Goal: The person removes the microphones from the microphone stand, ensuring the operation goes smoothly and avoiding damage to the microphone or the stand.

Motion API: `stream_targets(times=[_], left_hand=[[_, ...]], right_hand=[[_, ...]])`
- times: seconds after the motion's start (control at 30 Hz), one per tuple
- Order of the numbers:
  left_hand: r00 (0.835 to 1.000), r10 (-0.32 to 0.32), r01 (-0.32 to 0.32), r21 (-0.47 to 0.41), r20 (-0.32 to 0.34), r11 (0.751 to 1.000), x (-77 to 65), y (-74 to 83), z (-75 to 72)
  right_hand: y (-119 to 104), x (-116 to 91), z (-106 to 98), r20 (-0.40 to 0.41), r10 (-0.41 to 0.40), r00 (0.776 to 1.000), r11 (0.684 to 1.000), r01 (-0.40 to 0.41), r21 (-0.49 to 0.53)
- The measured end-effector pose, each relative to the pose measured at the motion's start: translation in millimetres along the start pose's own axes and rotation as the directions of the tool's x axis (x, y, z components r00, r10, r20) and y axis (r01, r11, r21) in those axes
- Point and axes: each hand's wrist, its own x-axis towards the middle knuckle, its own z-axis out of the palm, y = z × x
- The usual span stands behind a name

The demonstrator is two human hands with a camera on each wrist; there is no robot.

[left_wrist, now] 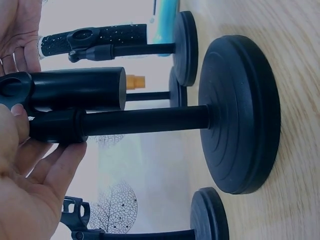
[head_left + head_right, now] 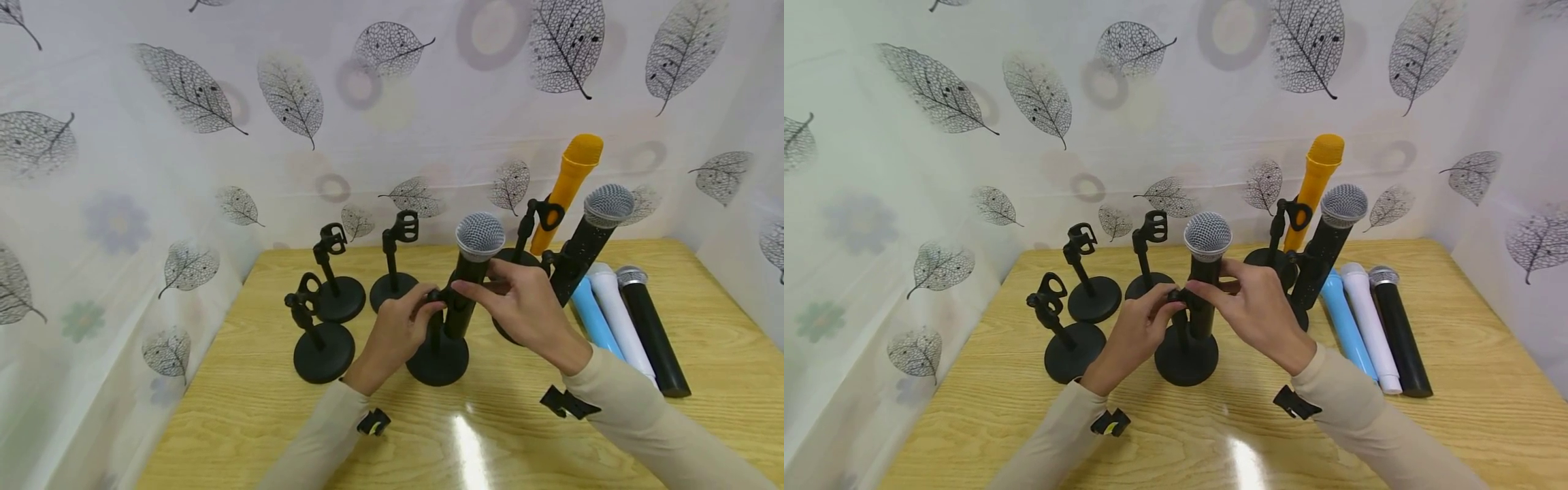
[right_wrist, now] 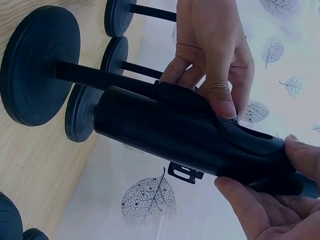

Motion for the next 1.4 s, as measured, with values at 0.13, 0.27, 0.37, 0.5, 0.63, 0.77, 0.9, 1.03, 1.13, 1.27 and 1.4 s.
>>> stream_targets(times=[0.13,0.27,0.37,0.5,0.63,0.77,0.9,1.03,1.13,1.27,1.4], left_hand=[[1.000,-0.002,0.002,-0.001,0.004,1.000,0.1,0.9,0.0],[1.000,-0.009,0.009,0.004,0.006,1.000,0.0,1.8,-0.2],[1.000,-0.011,0.011,0.011,0.004,1.000,-0.2,2.4,-0.2],[1.000,-0.009,0.009,0.007,0.003,1.000,-0.4,2.8,0.2],[1.000,-0.013,0.013,0.005,0.004,1.000,-0.9,3.2,0.4],[1.000,-0.013,0.013,0.014,0.004,1.000,-1.2,3.4,0.3],[1.000,-0.002,0.002,0.022,-0.001,1.000,-1.1,2.8,0.5],[1.000,-0.003,0.003,0.027,0.004,1.000,-1.1,3.0,0.5],[1.000,-0.007,0.007,0.023,0.003,1.000,-1.2,3.0,0.7],[1.000,-0.006,0.006,0.018,-0.004,1.000,-1.4,3.2,0.7],[1.000,-0.014,0.014,0.016,0.008,1.000,-1.1,4.0,-0.1]], right_hand=[[-1,0,-2,-0.001,-0.004,1.000,1.000,0.004,-0.008],[-2,1,-3,0.002,-0.012,1.000,1.000,0.012,-0.005],[-3,1,-5,0.008,-0.021,1.000,1.000,0.021,-0.001],[-5,2,-7,0.010,-0.020,1.000,1.000,0.019,0.005],[-8,4,-9,0.008,-0.011,1.000,1.000,0.011,0.006],[-11,5,-11,0.010,-0.002,1.000,1.000,0.002,0.000],[-14,6,-13,0.012,0.013,1.000,1.000,-0.013,-0.005],[-15,7,-16,0.001,0.017,1.000,0.999,-0.017,-0.029],[-16,8,-17,-0.009,0.012,1.000,0.999,-0.012,-0.047],[-17,10,-20,-0.016,0.006,1.000,0.998,-0.007,-0.055],[-20,11,-22,-0.021,0.019,1.000,0.998,-0.020,-0.054]])
